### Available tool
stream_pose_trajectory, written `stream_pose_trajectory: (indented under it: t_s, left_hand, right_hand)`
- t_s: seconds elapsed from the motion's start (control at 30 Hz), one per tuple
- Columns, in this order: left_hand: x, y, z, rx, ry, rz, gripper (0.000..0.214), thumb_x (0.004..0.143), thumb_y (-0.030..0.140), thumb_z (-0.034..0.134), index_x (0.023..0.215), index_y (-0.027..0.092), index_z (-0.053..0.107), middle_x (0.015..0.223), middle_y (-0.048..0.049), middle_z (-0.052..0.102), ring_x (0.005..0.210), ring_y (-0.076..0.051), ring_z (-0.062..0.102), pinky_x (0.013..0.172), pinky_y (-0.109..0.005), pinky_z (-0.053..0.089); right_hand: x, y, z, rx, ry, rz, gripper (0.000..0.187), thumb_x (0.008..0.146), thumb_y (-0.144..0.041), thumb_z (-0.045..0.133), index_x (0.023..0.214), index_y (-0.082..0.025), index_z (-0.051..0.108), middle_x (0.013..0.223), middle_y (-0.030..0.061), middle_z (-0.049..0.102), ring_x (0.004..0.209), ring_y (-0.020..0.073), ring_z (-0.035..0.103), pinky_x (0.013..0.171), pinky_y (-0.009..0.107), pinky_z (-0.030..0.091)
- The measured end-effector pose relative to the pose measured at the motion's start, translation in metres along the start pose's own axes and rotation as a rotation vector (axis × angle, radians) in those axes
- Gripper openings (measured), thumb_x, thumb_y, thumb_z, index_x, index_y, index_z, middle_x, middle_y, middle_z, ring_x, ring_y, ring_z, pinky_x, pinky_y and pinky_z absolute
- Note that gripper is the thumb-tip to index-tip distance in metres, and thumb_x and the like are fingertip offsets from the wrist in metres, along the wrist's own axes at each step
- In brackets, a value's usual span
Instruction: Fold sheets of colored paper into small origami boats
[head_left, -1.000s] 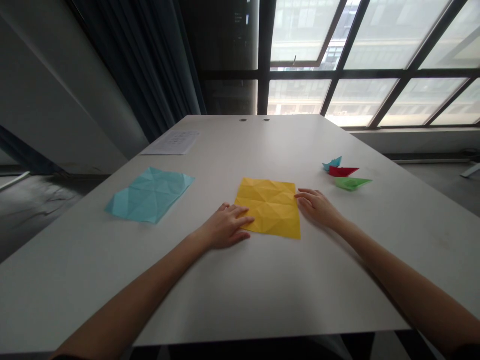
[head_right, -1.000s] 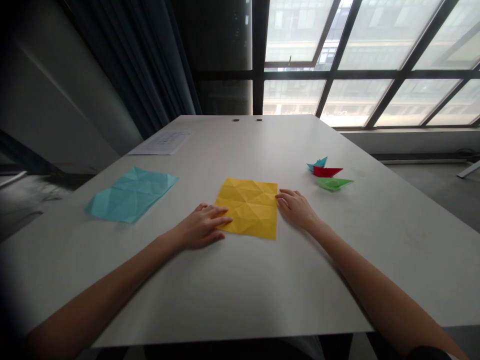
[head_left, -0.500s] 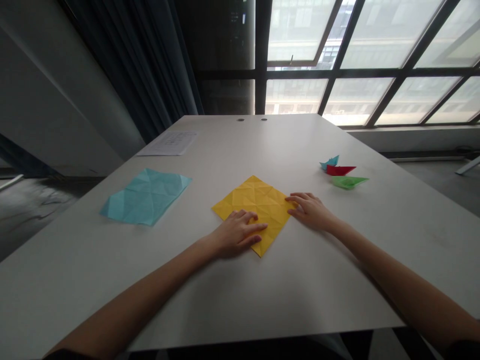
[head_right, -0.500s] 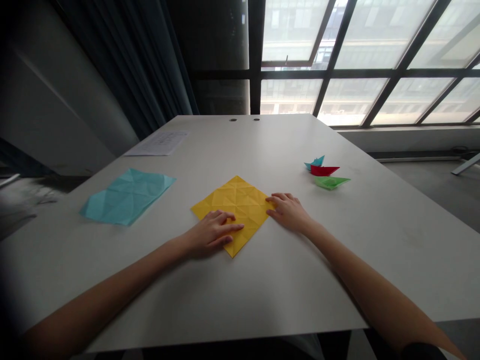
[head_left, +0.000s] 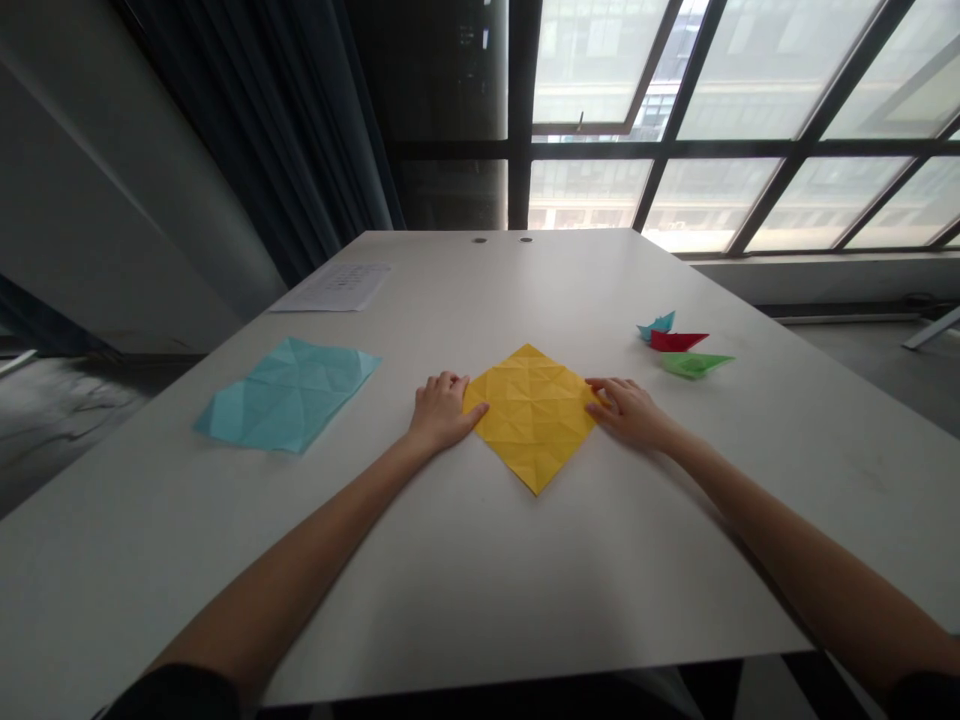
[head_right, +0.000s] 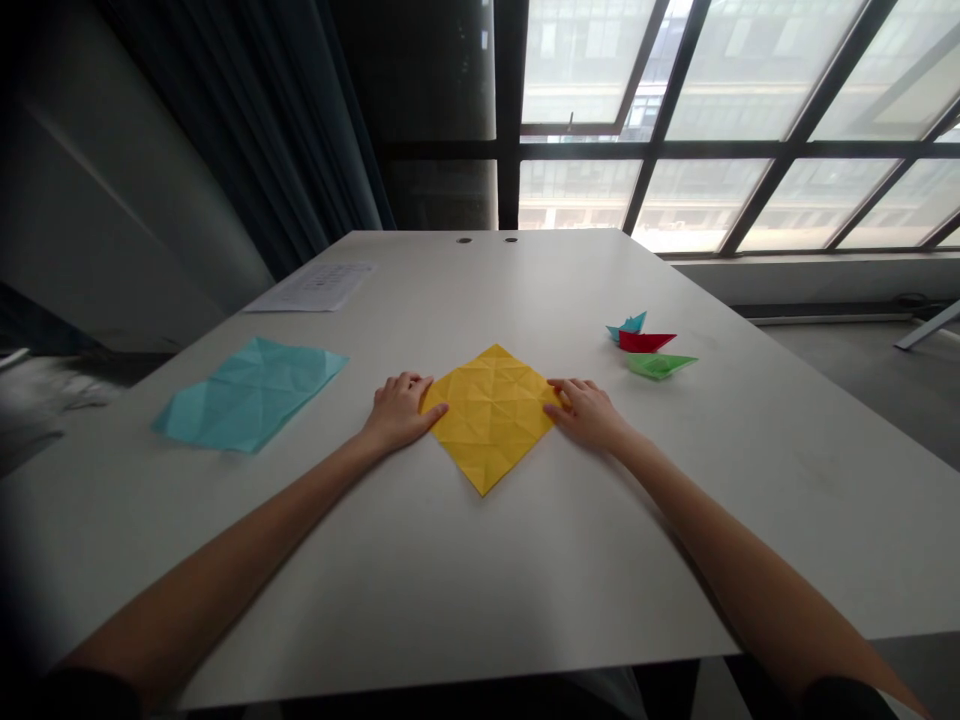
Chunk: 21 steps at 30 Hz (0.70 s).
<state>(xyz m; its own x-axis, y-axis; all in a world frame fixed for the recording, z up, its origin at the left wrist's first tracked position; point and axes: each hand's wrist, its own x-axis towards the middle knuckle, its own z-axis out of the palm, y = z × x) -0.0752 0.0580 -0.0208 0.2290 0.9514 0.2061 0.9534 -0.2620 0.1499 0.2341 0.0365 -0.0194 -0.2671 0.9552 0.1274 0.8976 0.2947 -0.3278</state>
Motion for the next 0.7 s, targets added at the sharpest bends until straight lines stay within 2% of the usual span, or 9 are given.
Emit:
stream_pose_trajectory:
  t_s: [0.1, 0.2, 0.33, 0.47, 0.6, 0.7]
  left_hand:
    - [-0.002, 0.001, 0.003, -0.006, -0.003, 0.014, 0.057, 0.076, 0.058, 0.040, 0.117, 0.020, 0.049, 0.115, -0.0109, 0.049, 0.105, -0.029, 0.042, 0.088, -0.043, 0.033]
    - [-0.002, 0.000, 0.003, -0.044, -0.003, 0.027, 0.052, 0.074, 0.057, 0.043, 0.113, 0.023, 0.052, 0.114, -0.0084, 0.050, 0.105, -0.027, 0.042, 0.088, -0.041, 0.033]
    - [0.001, -0.004, 0.004, -0.106, -0.028, 0.028, 0.056, 0.069, 0.060, 0.048, 0.113, 0.024, 0.052, 0.115, -0.0073, 0.050, 0.106, -0.027, 0.042, 0.087, -0.042, 0.034]
    - [0.005, -0.009, 0.004, -0.162, -0.076, 0.046, 0.062, 0.065, 0.061, 0.052, 0.115, 0.025, 0.051, 0.118, -0.0068, 0.050, 0.108, -0.029, 0.042, 0.088, -0.044, 0.033]
    - [0.009, -0.012, -0.001, -0.275, -0.100, 0.034, 0.045, 0.064, 0.051, 0.059, 0.101, 0.026, 0.059, 0.111, -0.0037, 0.056, 0.105, -0.028, 0.045, 0.088, -0.043, 0.033]
    - [0.011, -0.014, -0.002, -0.410, -0.122, 0.056, 0.037, 0.065, 0.042, 0.060, 0.096, 0.021, 0.059, 0.097, -0.0026, 0.062, 0.095, -0.023, 0.052, 0.084, -0.038, 0.037]
  right_hand:
    - [0.003, 0.002, 0.006, 0.017, 0.033, 0.109, 0.056, 0.076, -0.046, 0.049, 0.123, -0.015, 0.046, 0.104, 0.0107, 0.059, 0.099, 0.0266, 0.050, 0.087, 0.040, 0.038]
    - [0.006, 0.006, 0.006, 0.077, -0.003, 0.157, 0.062, 0.069, -0.044, 0.057, 0.122, -0.014, 0.047, 0.095, 0.0097, 0.061, 0.086, 0.0234, 0.054, 0.077, 0.035, 0.043]
    - [0.006, 0.009, -0.001, 0.204, -0.086, 0.119, 0.043, 0.068, -0.041, 0.058, 0.105, -0.019, 0.058, 0.085, 0.0051, 0.062, 0.072, 0.0181, 0.056, 0.063, 0.028, 0.043]
    - [0.005, 0.009, -0.004, 0.290, -0.060, 0.091, 0.025, 0.067, -0.036, 0.058, 0.086, -0.020, 0.059, 0.078, 0.0013, 0.062, 0.067, 0.0155, 0.054, 0.058, 0.025, 0.041]
    - [0.006, 0.014, -0.003, 0.340, -0.052, 0.068, 0.019, 0.069, -0.036, 0.056, 0.078, -0.019, 0.056, 0.071, -0.0004, 0.059, 0.064, 0.0139, 0.051, 0.056, 0.024, 0.039]
    - [0.007, 0.020, -0.002, 0.395, -0.072, 0.074, 0.022, 0.070, -0.039, 0.055, 0.076, -0.018, 0.055, 0.068, -0.0010, 0.056, 0.062, 0.0129, 0.049, 0.054, 0.023, 0.038]
